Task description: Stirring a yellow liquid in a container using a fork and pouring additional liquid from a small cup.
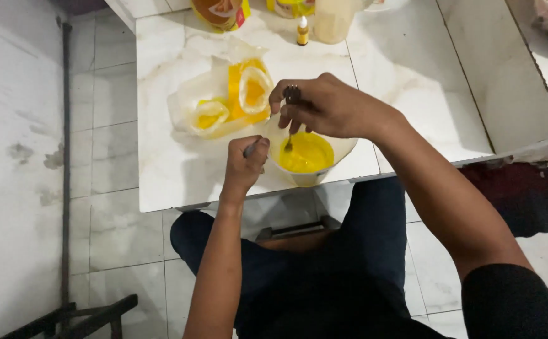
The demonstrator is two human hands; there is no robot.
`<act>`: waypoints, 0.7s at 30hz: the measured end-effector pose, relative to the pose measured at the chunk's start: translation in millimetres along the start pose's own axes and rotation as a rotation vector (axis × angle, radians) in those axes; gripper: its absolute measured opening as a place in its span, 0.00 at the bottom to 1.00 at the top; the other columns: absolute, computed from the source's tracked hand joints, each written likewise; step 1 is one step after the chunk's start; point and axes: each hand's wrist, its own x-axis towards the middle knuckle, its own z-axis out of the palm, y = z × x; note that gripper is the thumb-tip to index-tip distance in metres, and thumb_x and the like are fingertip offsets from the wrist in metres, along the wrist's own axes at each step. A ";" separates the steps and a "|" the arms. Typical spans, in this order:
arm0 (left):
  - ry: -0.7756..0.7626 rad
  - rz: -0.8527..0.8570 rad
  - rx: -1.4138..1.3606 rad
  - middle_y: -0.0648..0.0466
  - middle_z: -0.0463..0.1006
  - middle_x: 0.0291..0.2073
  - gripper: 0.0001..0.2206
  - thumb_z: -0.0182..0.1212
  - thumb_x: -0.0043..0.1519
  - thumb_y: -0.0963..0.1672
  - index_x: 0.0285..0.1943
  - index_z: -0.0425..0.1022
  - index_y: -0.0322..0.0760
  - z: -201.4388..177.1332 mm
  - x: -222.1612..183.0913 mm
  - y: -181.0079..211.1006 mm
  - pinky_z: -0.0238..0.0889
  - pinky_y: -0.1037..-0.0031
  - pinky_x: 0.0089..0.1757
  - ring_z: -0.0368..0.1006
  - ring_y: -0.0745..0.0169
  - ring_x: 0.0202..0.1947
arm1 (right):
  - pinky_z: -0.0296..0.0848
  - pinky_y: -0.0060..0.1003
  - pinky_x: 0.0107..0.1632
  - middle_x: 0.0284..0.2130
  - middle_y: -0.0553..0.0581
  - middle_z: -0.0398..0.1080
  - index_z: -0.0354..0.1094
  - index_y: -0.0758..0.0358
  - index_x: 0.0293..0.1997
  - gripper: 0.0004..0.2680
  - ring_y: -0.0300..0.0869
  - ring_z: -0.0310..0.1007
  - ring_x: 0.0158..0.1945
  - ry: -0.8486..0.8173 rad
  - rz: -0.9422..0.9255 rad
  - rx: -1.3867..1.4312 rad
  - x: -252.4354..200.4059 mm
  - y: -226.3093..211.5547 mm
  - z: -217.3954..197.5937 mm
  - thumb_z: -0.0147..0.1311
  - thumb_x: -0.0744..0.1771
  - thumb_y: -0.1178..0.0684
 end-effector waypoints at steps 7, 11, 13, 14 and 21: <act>-0.003 0.007 -0.013 0.60 0.60 0.05 0.21 0.54 0.60 0.52 0.12 0.61 0.47 2.6 0.2 30.3 0.52 0.84 0.21 0.59 0.74 0.10 | 0.80 0.39 0.32 0.26 0.63 0.77 0.72 0.67 0.36 0.06 0.49 0.82 0.28 -0.099 0.226 0.019 -4.5 -13.6 -3.5 0.47 0.65 0.61; -0.013 0.002 0.003 0.60 0.60 0.05 0.22 0.53 0.60 0.54 0.13 0.62 0.48 1.7 -0.2 19.3 0.52 0.84 0.21 0.58 0.74 0.09 | 0.80 0.45 0.36 0.30 0.69 0.76 0.69 0.71 0.43 0.05 0.54 0.81 0.33 0.012 0.038 0.060 -8.0 0.0 -0.1 0.46 0.67 0.62; -0.009 0.011 0.012 0.60 0.60 0.05 0.22 0.53 0.61 0.54 0.13 0.62 0.47 1.2 0.1 20.8 0.51 0.85 0.21 0.57 0.75 0.09 | 0.79 0.46 0.37 0.31 0.69 0.75 0.69 0.71 0.43 0.05 0.54 0.80 0.35 0.063 0.009 -0.008 -10.3 -0.1 -3.5 0.46 0.68 0.63; -0.012 0.017 0.012 0.60 0.60 0.05 0.22 0.53 0.61 0.54 0.13 0.62 0.47 1.9 -0.2 26.6 0.51 0.84 0.21 0.55 0.75 0.10 | 0.79 0.44 0.36 0.30 0.69 0.75 0.69 0.71 0.43 0.06 0.54 0.80 0.33 0.057 0.092 -0.046 -12.3 -4.8 -5.5 0.46 0.68 0.63; -0.014 0.013 0.013 0.59 0.59 0.06 0.23 0.52 0.61 0.56 0.14 0.63 0.47 2.5 -3.7 43.5 0.51 0.83 0.22 0.54 0.74 0.11 | 0.79 0.40 0.30 0.28 0.69 0.76 0.68 0.76 0.45 0.07 0.51 0.80 0.27 0.116 0.131 0.032 -32.5 -16.1 4.3 0.46 0.67 0.62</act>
